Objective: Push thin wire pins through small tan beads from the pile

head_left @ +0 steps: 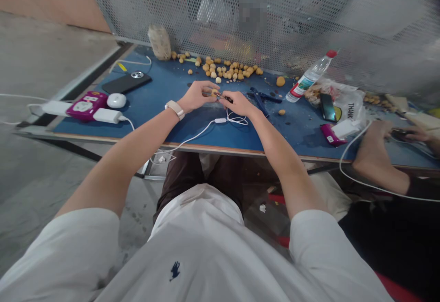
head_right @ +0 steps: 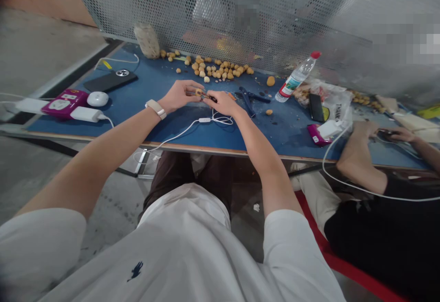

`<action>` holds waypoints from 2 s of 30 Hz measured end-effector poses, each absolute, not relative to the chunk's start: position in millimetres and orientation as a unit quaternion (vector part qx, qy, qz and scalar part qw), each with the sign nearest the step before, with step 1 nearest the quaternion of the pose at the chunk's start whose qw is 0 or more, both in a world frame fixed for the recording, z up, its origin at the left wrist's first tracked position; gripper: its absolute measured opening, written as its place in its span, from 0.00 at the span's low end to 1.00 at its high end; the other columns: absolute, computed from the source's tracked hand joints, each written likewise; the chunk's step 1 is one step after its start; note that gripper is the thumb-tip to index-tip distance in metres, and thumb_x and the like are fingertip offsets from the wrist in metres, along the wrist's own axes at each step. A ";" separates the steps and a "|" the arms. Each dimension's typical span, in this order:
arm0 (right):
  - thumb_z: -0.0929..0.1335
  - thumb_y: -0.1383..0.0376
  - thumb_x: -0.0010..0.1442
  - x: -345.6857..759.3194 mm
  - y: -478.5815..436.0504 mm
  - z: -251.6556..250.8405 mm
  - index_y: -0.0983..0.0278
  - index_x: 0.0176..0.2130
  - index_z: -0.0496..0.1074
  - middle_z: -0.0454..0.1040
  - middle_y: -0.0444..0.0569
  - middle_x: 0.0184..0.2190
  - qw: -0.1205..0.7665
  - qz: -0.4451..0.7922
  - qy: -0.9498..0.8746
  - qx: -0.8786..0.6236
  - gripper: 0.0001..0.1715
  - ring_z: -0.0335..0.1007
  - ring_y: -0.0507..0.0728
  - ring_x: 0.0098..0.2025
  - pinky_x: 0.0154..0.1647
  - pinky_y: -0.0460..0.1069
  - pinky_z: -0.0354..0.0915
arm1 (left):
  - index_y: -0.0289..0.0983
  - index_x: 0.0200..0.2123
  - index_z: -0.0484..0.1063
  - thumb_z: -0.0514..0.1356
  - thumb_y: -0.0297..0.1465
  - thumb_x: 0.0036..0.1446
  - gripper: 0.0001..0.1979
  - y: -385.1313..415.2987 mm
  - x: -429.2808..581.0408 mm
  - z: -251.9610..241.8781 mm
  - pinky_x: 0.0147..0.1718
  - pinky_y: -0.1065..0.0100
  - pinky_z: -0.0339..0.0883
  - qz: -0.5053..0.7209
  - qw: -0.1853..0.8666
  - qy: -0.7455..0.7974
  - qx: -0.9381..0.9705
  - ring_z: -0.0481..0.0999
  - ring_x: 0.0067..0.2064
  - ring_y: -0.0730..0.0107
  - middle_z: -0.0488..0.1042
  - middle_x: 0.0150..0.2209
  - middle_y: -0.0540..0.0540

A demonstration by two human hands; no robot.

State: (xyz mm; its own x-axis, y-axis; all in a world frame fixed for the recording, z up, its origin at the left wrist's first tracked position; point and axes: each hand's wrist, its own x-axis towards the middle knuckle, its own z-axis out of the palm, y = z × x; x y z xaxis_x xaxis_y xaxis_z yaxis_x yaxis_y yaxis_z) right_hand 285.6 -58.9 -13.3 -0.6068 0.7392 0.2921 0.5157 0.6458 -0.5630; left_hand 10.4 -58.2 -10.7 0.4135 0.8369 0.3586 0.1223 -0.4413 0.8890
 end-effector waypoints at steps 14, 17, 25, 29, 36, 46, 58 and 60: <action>0.67 0.28 0.88 285.8 -64.4 -6.6 0.56 0.45 0.73 0.81 0.50 0.34 0.239 0.217 -0.865 -0.383 0.38 0.72 0.62 0.38 0.47 0.57 0.67 | 0.42 0.54 0.78 0.84 0.31 0.58 0.25 -56.8 15.6 -15.9 0.61 0.44 0.92 0.424 0.459 0.327 0.709 0.95 0.54 0.47 0.89 0.45 0.42; 0.66 0.27 0.88 286.4 -63.7 -7.5 0.56 0.45 0.73 0.81 0.50 0.35 0.239 0.216 -0.865 -0.386 0.39 0.71 0.62 0.38 0.47 0.57 0.67 | 0.43 0.52 0.78 0.84 0.33 0.59 0.24 -58.3 14.8 -13.0 0.60 0.47 0.93 0.424 0.464 0.321 0.709 0.95 0.51 0.51 0.89 0.43 0.44; 0.67 0.32 0.89 287.6 -61.5 -8.2 0.57 0.46 0.75 0.83 0.51 0.36 0.232 0.214 -0.866 -0.387 0.35 0.72 0.62 0.37 0.47 0.57 0.66 | 0.42 0.49 0.79 0.86 0.31 0.56 0.24 -60.8 9.1 -9.5 0.63 0.41 0.94 0.417 0.442 0.342 0.717 0.96 0.54 0.44 0.89 0.43 0.41; 0.67 0.33 0.90 287.7 -61.3 -7.9 0.57 0.46 0.76 0.84 0.51 0.36 0.231 0.211 -0.869 -0.384 0.34 0.73 0.63 0.38 0.47 0.57 0.65 | 0.42 0.49 0.81 0.89 0.32 0.53 0.26 -57.6 5.5 -11.4 0.63 0.39 0.94 0.411 0.436 0.347 0.721 0.95 0.55 0.41 0.90 0.41 0.41; 0.68 0.41 0.89 285.7 -61.7 -9.0 0.57 0.46 0.76 0.81 0.49 0.34 0.223 0.203 -0.873 -0.384 0.27 0.73 0.63 0.38 0.48 0.57 0.64 | 0.41 0.49 0.82 0.89 0.35 0.54 0.26 -56.9 4.5 -11.8 0.62 0.41 0.94 0.423 0.422 0.350 0.722 0.96 0.55 0.41 0.90 0.44 0.39; 0.68 0.43 0.88 284.8 -61.5 -7.8 0.57 0.45 0.75 0.82 0.50 0.34 0.215 0.199 -0.874 -0.388 0.25 0.73 0.63 0.37 0.48 0.57 0.65 | 0.42 0.47 0.81 0.88 0.35 0.52 0.25 -58.6 7.0 -11.5 0.59 0.44 0.95 0.428 0.433 0.343 0.715 0.95 0.49 0.48 0.89 0.40 0.43; 0.69 0.46 0.88 283.2 -61.9 -6.1 0.58 0.46 0.77 0.83 0.51 0.36 0.205 0.192 -0.874 -0.397 0.23 0.74 0.64 0.39 0.48 0.57 0.65 | 0.42 0.47 0.78 0.85 0.31 0.55 0.23 -61.0 7.3 -9.8 0.65 0.40 0.94 0.423 0.430 0.346 0.718 0.96 0.51 0.48 0.91 0.42 0.42; 0.69 0.46 0.88 282.2 -62.2 -5.4 0.58 0.46 0.77 0.83 0.51 0.36 0.204 0.197 -0.870 -0.402 0.23 0.75 0.63 0.39 0.48 0.56 0.64 | 0.42 0.48 0.78 0.85 0.30 0.57 0.23 -58.7 6.2 -12.7 0.63 0.42 0.94 0.426 0.435 0.342 0.715 0.96 0.50 0.51 0.91 0.43 0.42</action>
